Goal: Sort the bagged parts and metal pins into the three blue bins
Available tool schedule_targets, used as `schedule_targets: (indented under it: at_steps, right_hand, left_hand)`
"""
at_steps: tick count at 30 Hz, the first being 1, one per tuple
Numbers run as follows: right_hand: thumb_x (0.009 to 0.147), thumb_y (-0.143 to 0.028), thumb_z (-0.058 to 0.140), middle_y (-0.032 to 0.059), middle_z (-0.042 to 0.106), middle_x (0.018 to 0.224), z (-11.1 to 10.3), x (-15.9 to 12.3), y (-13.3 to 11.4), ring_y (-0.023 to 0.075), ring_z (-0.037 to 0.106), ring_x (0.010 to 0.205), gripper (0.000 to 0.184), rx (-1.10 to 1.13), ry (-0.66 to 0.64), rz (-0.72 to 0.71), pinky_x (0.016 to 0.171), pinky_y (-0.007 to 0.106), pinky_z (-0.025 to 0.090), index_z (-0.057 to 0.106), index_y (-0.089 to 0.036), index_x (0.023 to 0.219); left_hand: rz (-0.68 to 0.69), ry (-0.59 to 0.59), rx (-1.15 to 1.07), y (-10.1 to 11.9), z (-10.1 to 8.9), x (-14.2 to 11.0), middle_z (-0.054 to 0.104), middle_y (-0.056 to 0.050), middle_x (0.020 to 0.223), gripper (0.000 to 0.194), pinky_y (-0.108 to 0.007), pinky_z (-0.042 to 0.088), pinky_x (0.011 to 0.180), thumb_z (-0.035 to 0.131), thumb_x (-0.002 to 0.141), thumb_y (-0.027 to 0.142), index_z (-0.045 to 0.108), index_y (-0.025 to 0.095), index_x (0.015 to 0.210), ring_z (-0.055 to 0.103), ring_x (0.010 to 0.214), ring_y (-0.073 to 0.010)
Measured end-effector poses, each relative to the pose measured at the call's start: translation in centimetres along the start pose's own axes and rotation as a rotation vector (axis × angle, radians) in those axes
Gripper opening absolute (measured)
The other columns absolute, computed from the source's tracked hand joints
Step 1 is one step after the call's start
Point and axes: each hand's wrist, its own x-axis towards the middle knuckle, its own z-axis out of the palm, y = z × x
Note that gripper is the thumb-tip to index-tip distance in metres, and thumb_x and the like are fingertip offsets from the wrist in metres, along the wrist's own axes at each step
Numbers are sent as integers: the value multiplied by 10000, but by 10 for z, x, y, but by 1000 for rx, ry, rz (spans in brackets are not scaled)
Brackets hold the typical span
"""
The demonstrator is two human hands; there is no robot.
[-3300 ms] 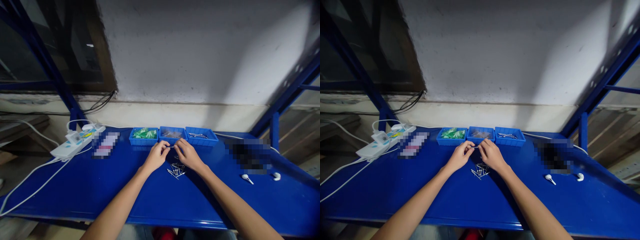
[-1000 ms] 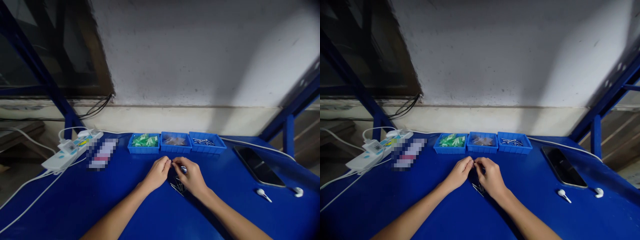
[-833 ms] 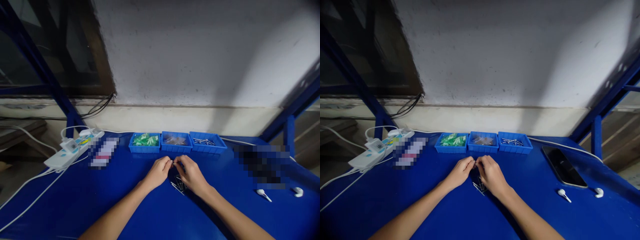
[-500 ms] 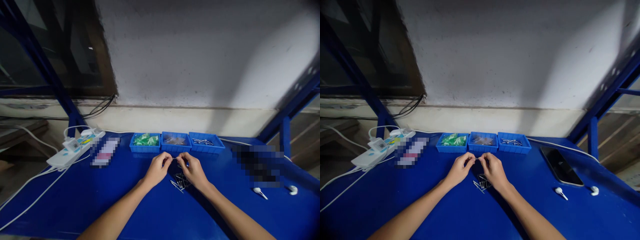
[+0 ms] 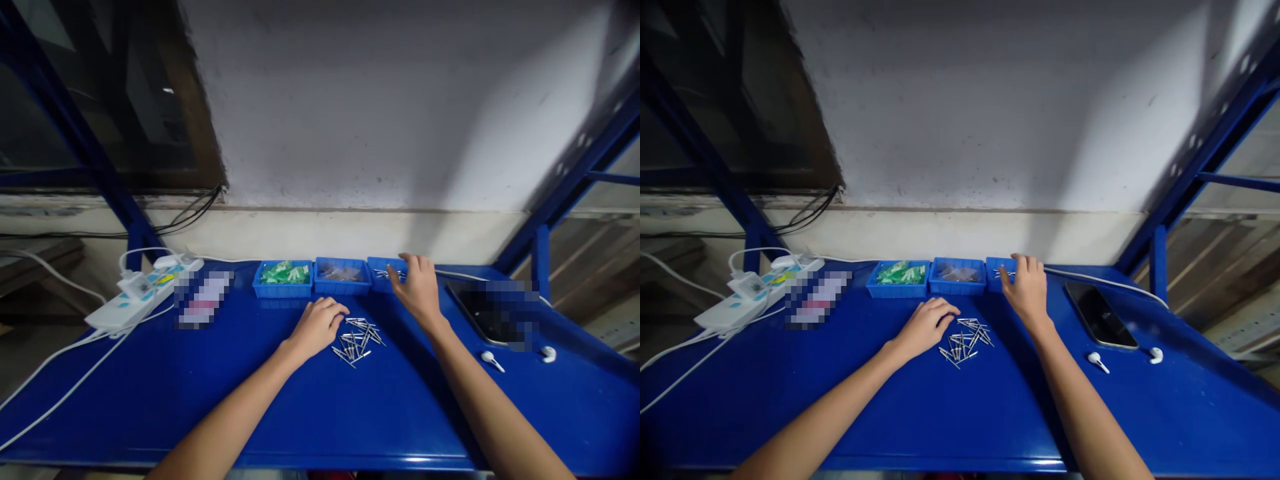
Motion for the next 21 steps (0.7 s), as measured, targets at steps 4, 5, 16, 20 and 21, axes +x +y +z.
schedule_targets:
  at_steps: [4, 5, 16, 20, 21]
  right_hand:
    - [867, -342, 462, 112, 616, 906, 8, -16, 0, 242, 553, 865, 257, 137, -173, 22, 773, 358, 419, 578, -158, 1005]
    - [877, -339, 446, 85, 626, 858, 8, -22, -6, 217, 571, 816, 235, 200, -256, 22, 740, 327, 426, 586, -174, 969]
    - [895, -319, 424, 21, 648, 786, 4, -43, -60, 152, 598, 707, 221, 462, -766, -66, 611, 244, 394, 611, -213, 843]
    - [858, -283, 497, 7, 630, 768, 3, -45, -65, 128, 565, 631, 149, 603, -751, -88, 578, 231, 406, 587, -202, 944]
    - [853, -268, 506, 11, 621, 772, 4, -45, -64, 126, 558, 634, 132, 606, -732, -108, 586, 233, 411, 584, -197, 931]
  left_hand:
    - [52, -86, 68, -3, 1, 9, 627, -18, 984, 202, -392, 363, 849, 588, 816, 302, 634, 284, 1013, 525, 966, -224]
    - [64, -100, 76, -4, 1, 10, 625, -17, 969, 192, -393, 354, 850, 602, 807, 315, 642, 286, 993, 522, 963, -224]
    - [21, 6, 94, -5, 1, 0, 640, -22, 880, 121, -380, 329, 844, 516, 836, 230, 636, 223, 826, 524, 900, -193]
    - [-103, 67, 12, -11, 0, 1, 645, -17, 840, 180, -335, 357, 778, 460, 850, 220, 613, 206, 755, 534, 858, -183]
    - [-114, 77, 0, -12, 0, 2, 643, -16, 825, 201, -328, 359, 769, 450, 858, 227, 604, 202, 732, 537, 846, -181]
